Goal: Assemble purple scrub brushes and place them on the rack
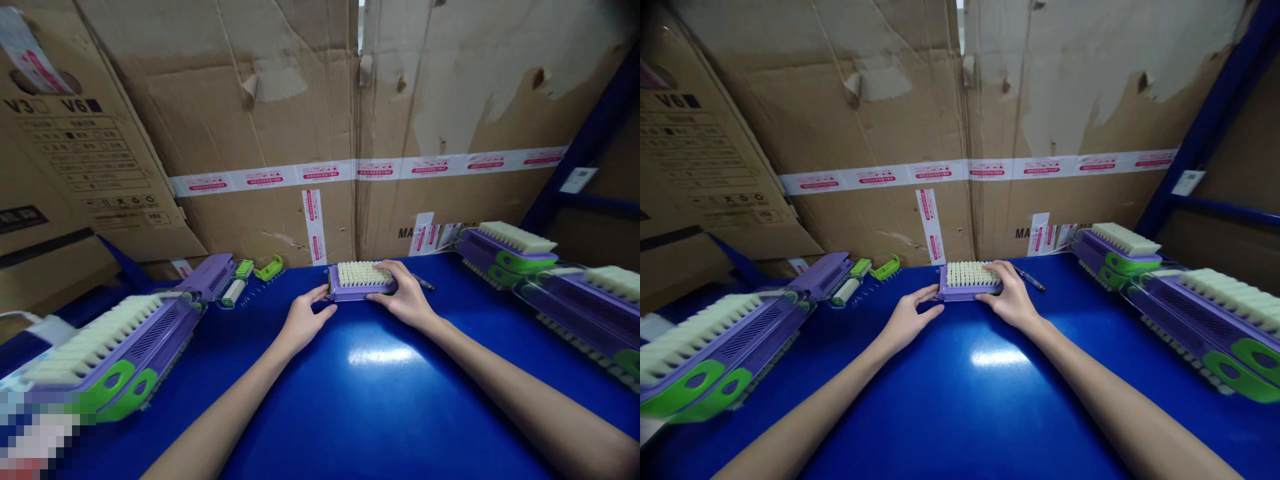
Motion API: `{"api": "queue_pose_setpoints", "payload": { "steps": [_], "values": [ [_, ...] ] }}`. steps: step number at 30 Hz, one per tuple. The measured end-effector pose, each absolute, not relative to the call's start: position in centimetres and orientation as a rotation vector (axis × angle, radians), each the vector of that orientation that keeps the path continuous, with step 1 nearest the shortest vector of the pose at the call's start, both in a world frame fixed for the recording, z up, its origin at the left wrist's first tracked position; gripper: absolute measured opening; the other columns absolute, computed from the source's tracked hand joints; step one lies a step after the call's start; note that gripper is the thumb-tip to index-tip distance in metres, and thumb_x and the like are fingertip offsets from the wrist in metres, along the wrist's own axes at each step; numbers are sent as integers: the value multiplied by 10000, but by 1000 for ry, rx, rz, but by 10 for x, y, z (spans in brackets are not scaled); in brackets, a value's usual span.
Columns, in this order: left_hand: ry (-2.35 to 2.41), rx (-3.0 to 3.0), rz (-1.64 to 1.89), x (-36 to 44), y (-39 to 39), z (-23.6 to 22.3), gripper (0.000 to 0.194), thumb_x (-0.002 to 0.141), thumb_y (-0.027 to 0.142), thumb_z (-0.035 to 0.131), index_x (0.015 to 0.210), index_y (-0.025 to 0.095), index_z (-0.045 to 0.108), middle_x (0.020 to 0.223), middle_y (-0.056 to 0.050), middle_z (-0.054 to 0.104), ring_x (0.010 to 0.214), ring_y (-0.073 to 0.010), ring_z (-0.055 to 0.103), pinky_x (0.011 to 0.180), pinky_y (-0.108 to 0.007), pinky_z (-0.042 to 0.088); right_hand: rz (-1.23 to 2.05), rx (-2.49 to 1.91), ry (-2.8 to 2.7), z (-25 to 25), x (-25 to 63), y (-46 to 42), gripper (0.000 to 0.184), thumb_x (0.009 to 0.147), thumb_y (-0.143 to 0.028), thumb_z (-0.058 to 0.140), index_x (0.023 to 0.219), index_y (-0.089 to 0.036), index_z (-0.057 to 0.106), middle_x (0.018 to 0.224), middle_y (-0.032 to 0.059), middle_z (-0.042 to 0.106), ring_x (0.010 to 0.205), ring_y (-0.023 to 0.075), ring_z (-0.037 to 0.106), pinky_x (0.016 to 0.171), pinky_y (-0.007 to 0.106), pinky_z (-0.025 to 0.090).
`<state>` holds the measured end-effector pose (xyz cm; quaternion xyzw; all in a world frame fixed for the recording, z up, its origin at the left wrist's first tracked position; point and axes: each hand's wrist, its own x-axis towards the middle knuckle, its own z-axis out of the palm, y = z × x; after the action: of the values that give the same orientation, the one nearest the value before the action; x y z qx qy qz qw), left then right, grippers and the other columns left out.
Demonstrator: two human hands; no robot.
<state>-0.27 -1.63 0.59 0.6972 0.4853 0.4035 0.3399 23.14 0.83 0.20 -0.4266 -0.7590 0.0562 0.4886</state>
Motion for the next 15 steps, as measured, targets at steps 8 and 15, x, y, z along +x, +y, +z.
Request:
{"api": "queue_pose_setpoints", "payload": {
  "steps": [8,15],
  "values": [
    [1380,1907,1017,2,-21,8,466,750,252,639,1206,171,586,1153,-69,659,1064,-210,604,1018,-371,408,153,-1041,-1832,1,232,8,475,650,-290,774,1065,-232,552,1100,68,569,1071,268,545,946,445,434],
    [1499,1929,1020,3,-22,7,473,763,284,631,1215,156,580,1077,-89,674,1035,-222,603,986,-391,417,156,-1079,-1806,0,233,10,498,629,-279,791,1063,-224,553,1093,72,576,1048,268,554,931,444,437]
  ]
}}
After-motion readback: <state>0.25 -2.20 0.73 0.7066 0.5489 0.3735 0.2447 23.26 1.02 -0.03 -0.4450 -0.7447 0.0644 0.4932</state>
